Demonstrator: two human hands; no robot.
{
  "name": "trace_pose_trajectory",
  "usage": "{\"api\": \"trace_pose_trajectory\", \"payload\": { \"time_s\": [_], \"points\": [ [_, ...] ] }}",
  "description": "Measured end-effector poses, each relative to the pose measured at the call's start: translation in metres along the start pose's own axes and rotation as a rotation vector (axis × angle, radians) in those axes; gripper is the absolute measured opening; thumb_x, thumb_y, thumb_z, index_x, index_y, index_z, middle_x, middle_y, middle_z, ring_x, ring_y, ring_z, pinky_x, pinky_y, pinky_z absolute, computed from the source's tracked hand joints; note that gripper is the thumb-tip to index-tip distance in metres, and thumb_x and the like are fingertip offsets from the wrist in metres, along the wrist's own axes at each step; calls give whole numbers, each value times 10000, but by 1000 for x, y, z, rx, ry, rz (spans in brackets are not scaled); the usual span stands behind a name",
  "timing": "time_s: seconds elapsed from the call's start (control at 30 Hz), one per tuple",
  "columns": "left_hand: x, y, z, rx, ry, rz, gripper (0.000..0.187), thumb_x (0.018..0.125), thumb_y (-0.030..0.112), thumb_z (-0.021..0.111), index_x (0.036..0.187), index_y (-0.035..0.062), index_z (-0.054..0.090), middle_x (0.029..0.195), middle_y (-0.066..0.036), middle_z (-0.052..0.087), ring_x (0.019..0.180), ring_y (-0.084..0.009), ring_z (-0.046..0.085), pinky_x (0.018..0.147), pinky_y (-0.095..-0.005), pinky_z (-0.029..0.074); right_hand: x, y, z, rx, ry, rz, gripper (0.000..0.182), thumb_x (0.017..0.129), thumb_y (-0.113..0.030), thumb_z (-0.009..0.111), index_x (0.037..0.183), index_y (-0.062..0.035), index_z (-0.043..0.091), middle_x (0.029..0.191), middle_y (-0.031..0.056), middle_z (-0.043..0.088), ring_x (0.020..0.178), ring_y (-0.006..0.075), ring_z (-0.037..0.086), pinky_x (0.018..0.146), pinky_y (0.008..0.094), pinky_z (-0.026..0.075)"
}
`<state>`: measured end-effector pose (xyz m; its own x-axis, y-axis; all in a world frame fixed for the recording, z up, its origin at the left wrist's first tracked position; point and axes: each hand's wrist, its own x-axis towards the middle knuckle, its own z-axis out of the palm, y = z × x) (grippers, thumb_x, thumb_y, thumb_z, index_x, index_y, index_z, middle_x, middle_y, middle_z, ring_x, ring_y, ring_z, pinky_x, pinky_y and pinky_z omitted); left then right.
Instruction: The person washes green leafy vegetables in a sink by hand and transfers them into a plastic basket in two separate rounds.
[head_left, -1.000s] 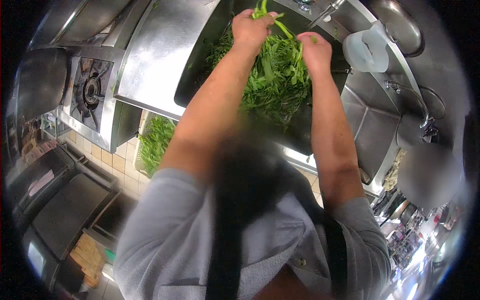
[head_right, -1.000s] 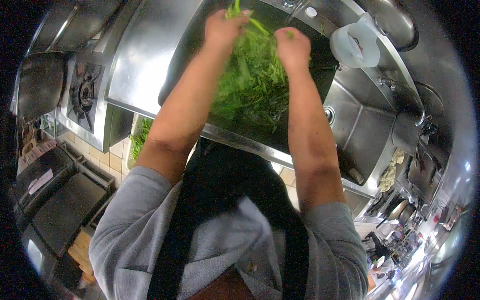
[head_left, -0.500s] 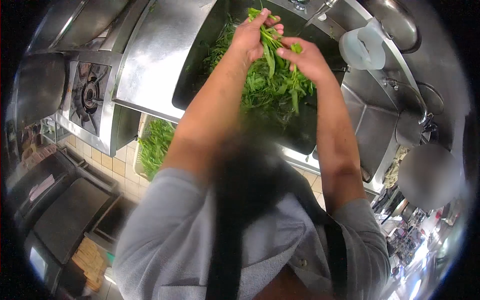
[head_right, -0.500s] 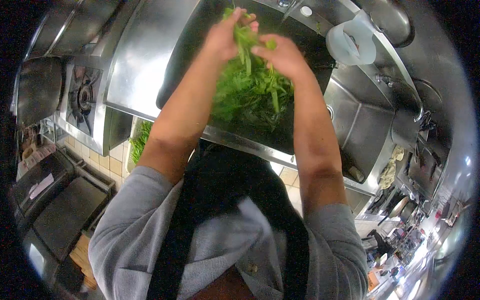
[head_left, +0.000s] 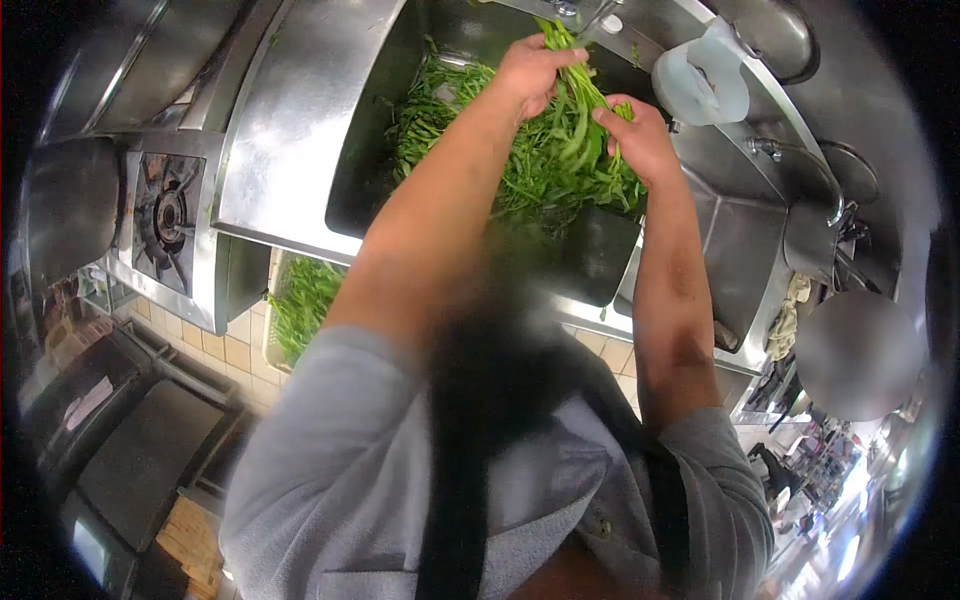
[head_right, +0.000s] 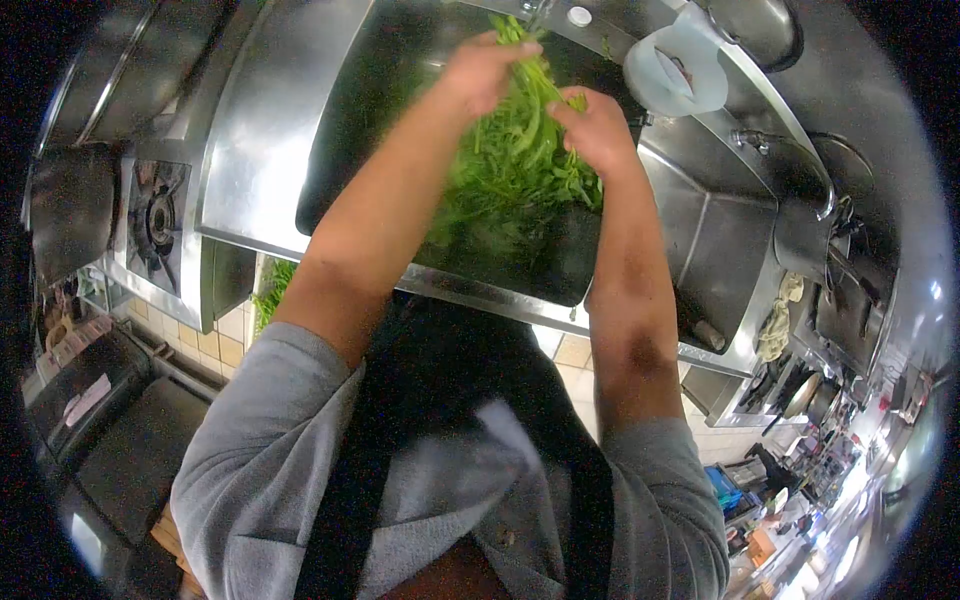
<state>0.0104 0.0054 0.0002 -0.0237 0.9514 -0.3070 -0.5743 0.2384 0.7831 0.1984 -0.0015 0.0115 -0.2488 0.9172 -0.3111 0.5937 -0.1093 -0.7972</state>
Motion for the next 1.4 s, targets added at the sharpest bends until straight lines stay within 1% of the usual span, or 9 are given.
{"api": "trace_pose_trajectory", "payload": {
  "time_s": [0.1, 0.23, 0.33, 0.47, 0.63, 0.77, 0.9, 1.13, 1.4],
  "points": [
    [30, -7, 5, -124, 61, 72, 142, 899, 76, 628, 1007, -8, 587, 803, -123, 664, 658, -229, 659, 545, -376, 526, -12, 11, -17, -25, 20, 13, 356, 837, -278, 673, 1055, 3, 641, 626, 71, 595, 509, 145, 574, 534, 308, 448],
    [51, -34, 9, 63, 44, 134, 275, 929, 153, 595, 1104, -55, 555, 970, -179, 658, 785, -271, 669, 674, -430, 554, -23, 17, -28, -39, 131, 47, 348, 843, -281, 666, 1056, -7, 644, 624, 75, 594, 501, 137, 573, 529, 302, 452],
    [37, -36, -2, 576, 62, -258, 640, 899, 409, 620, 1365, -2, 469, 1364, -234, 491, 1293, -355, 442, 1042, -519, 361, -30, 17, -33, -51, 184, 76, 337, 850, -277, 660, 1061, -15, 644, 662, 102, 619, 543, 172, 603, 562, 321, 471],
    [6, -41, 5, 937, -174, -400, 673, 880, 452, 639, 1350, -5, 488, 1360, -224, 498, 1307, -340, 423, 1057, -507, 334, -16, 44, -27, -298, 296, -37, 320, 863, -284, 636, 1077, -46, 644, 873, 191, 684, 806, 337, 668, 741, 415, 510],
    [1, -36, 23, 394, -122, -16, 411, 846, 251, 732, 1114, -27, 589, 1051, -166, 667, 890, -234, 633, 825, -394, 505, -23, 19, 0, -475, 291, -17, 307, 870, -300, 605, 1086, -87, 653, 999, 208, 668, 970, 394, 624, 841, 464, 488],
    [4, -29, 14, 100, -74, -55, 291, 871, 226, 703, 1069, 34, 611, 937, -53, 665, 738, -171, 599, 672, -302, 477, -8, 37, -3, -361, 240, -71, 310, 859, -309, 626, 1063, -79, 668, 975, 222, 667, 968, 385, 629, 834, 453, 489],
    [1, -19, -3, 66, -43, 13, 209, 884, 120, 679, 1068, 46, 613, 921, -82, 691, 764, -147, 642, 649, -303, 517, -2, 36, -21, -273, 191, -73, 338, 839, -317, 659, 1050, -52, 675, 915, 236, 668, 909, 394, 635, 809, 439, 489],
    [3, -13, -16, 158, -205, 108, 236, 896, 144, 678, 1111, 51, 653, 929, -35, 666, 820, -120, 614, 707, -296, 495, -11, 0, -33, -281, -19, -31, 354, 838, -298, 678, 1077, -37, 670, 722, 151, 644, 551, 196, 622, 571, 356, 490],
    [-2, -3, -21, 246, -160, 76, 223, 876, 191, 709, 1014, 18, 683, 874, -17, 654, 750, -101, 563, 680, -265, 462, -1, -16, -41, -263, 176, -207, 310, 843, -287, 671, 1084, -92, 683, 863, 170, 676, 721, 279, 656, 695, 368, 508]
  ]
}}
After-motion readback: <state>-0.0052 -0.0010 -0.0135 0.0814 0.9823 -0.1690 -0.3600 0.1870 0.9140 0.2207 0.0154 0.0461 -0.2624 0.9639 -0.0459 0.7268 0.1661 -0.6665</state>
